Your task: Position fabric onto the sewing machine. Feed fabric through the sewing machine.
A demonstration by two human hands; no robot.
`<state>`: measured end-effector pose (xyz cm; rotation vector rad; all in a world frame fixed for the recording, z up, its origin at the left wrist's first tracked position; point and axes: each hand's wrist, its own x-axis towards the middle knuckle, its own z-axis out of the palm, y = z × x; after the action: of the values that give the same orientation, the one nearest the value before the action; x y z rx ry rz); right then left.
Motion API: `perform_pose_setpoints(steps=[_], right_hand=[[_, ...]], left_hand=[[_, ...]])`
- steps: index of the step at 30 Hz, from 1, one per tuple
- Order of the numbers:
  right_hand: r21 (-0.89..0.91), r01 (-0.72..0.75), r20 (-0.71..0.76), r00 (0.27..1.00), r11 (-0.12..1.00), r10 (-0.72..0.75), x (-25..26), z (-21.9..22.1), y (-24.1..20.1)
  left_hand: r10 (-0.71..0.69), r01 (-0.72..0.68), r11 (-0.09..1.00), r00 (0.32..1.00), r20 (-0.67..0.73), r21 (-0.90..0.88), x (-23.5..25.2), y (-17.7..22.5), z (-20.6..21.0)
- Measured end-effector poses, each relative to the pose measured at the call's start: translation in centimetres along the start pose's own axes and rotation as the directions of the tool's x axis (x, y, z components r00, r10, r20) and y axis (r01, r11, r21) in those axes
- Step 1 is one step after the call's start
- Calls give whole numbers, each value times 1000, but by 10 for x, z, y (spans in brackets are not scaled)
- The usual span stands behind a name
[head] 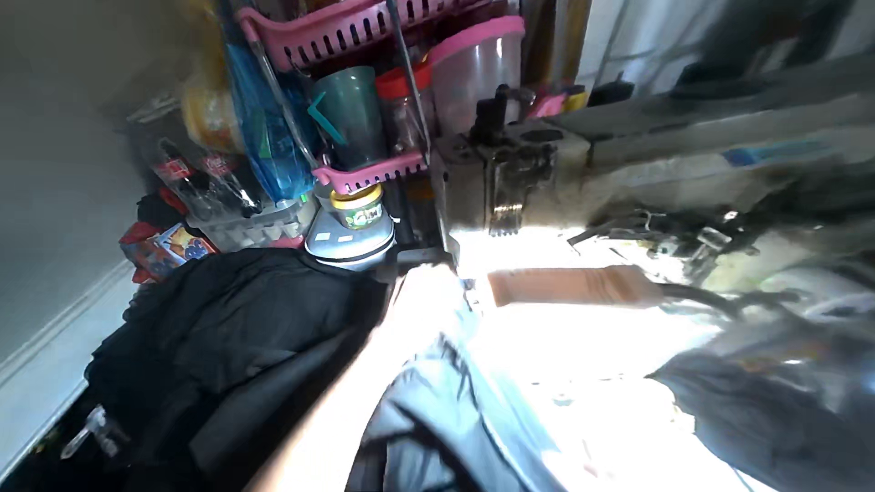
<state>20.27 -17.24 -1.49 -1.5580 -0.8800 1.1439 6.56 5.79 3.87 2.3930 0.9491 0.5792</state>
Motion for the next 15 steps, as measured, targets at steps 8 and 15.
perform_pose_setpoints(steps=[8, 15], right_hand=[[80, 116, 20, 993, 990, -118, 10, 5, 4], [141, 85, -2, 996, 986, -85, 20, 8, 6]], left_hand=[[194, -195, 981, 980, -46, -9, 25, 1, -6], [95, -95, 994, 995, -7, -58, 6, 16, -19]])
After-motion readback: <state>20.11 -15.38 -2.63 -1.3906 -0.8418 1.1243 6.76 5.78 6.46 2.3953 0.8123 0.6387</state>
